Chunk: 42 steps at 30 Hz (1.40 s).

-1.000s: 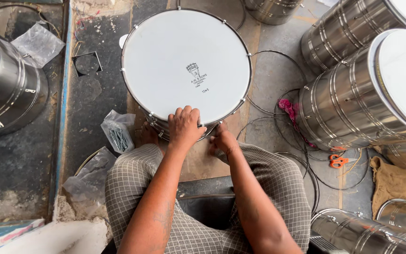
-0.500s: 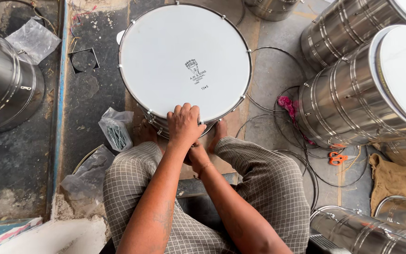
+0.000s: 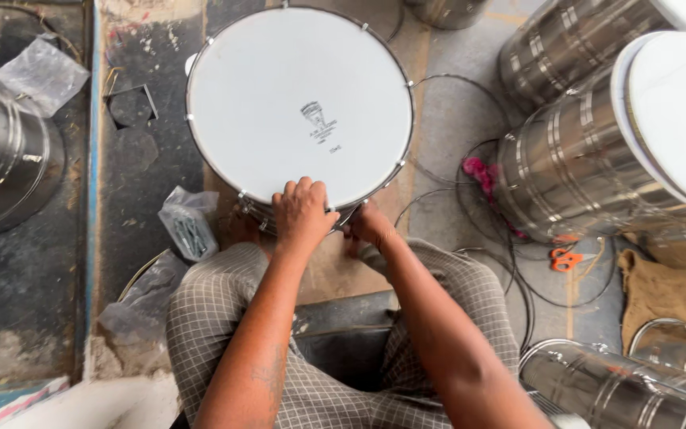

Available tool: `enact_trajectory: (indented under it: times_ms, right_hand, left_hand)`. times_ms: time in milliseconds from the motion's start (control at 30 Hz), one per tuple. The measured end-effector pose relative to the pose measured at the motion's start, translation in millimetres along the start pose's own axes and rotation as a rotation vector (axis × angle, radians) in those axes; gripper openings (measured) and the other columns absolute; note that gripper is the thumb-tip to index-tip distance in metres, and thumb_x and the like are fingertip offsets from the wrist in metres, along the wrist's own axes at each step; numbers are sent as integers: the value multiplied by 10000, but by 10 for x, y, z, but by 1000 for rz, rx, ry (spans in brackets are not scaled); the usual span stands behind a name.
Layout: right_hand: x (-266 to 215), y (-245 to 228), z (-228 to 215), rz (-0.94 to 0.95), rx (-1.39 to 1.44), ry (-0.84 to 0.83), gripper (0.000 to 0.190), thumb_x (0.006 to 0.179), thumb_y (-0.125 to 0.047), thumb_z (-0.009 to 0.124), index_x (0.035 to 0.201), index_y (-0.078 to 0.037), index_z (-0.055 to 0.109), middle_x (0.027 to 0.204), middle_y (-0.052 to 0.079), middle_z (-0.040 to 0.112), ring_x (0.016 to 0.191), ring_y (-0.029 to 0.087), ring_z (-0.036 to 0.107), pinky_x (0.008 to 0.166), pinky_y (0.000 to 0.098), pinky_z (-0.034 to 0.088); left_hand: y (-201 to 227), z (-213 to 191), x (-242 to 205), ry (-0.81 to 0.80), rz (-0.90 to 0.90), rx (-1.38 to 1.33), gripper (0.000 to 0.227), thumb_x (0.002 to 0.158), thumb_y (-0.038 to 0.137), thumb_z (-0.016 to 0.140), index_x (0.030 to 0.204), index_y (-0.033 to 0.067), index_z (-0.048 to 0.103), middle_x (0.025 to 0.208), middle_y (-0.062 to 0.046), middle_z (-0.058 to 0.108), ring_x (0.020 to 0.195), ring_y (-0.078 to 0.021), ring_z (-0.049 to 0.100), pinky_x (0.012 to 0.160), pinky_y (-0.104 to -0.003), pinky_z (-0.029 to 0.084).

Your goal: The person uses a wrench to tighten the tension rods on a white drum head. They systematically move around the drum, adjusting each rod to secure the head to the metal shell.

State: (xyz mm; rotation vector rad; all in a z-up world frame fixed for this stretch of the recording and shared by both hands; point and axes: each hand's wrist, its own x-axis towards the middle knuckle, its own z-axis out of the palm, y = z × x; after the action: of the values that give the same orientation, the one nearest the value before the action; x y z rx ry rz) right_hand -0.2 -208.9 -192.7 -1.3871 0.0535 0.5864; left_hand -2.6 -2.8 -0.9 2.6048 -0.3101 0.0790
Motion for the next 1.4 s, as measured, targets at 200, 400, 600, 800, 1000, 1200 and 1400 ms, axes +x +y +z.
enact_trajectory:
  times_ms: [200, 400, 600, 800, 1000, 1200, 1400]
  right_hand:
    - [-114, -56, 175, 256, -601, 220, 180, 871, -216, 760, 967, -77, 696, 858, 127, 765, 708, 227, 670, 601, 397, 492]
    - [-588, 198, 1172, 501, 194, 333, 240, 937, -179, 736, 1039, -87, 538, 864, 85, 745, 648, 155, 692, 522, 306, 471]
    - [-201, 107, 1625, 44, 430, 481, 317, 949, -158, 713, 1246, -80, 636, 916, 16, 706, 646, 95, 626, 533, 270, 472]
    - [-94, 313, 1531, 161, 408, 554, 294, 954, -266, 668, 1196, -102, 700, 778, 8, 646, 528, 113, 492, 423, 261, 358]
    - [-121, -77, 18, 173, -711, 272, 242, 955, -232, 667, 1138, -74, 683, 823, 44, 716, 591, 153, 574, 476, 316, 419]
    - [-240, 24, 149, 289, -802, 285, 196, 956, -198, 665, 1080, -47, 666, 868, 79, 786, 654, 193, 657, 528, 370, 481]
    - [-672, 157, 1124, 488, 303, 406, 209, 952, -99, 617, 1071, -143, 451, 903, 49, 746, 728, 174, 675, 681, 391, 542]
  left_hand:
    - [22, -71, 66, -68, -39, -4, 331, 658, 300, 903, 813, 136, 660, 958, -42, 639, 1007, -268, 583, 851, -468, 403]
    - [23, -36, 38, -58, -46, 19, 353, 665, 314, 912, 835, 127, 665, 973, -41, 651, 1013, -264, 591, 861, -467, 414]
    - [14, -35, 62, -40, -44, 7, 370, 647, 320, 918, 838, 126, 667, 966, -43, 655, 1009, -268, 596, 863, -476, 417]
    - [5, 3, 34, -51, -47, 12, 363, 653, 321, 910, 836, 127, 664, 968, -39, 659, 1004, -266, 598, 858, -475, 422]
    - [34, -29, -6, -26, -38, -11, 365, 647, 319, 915, 824, 120, 665, 965, -52, 657, 1006, -284, 593, 845, -487, 409]
    - [46, -78, 68, -55, -42, -18, 342, 656, 297, 917, 812, 122, 668, 961, -49, 652, 1003, -273, 590, 848, -473, 400]
    - [30, -32, 56, -41, -46, -1, 360, 647, 297, 919, 825, 119, 662, 964, -50, 651, 1000, -267, 591, 846, -467, 408]
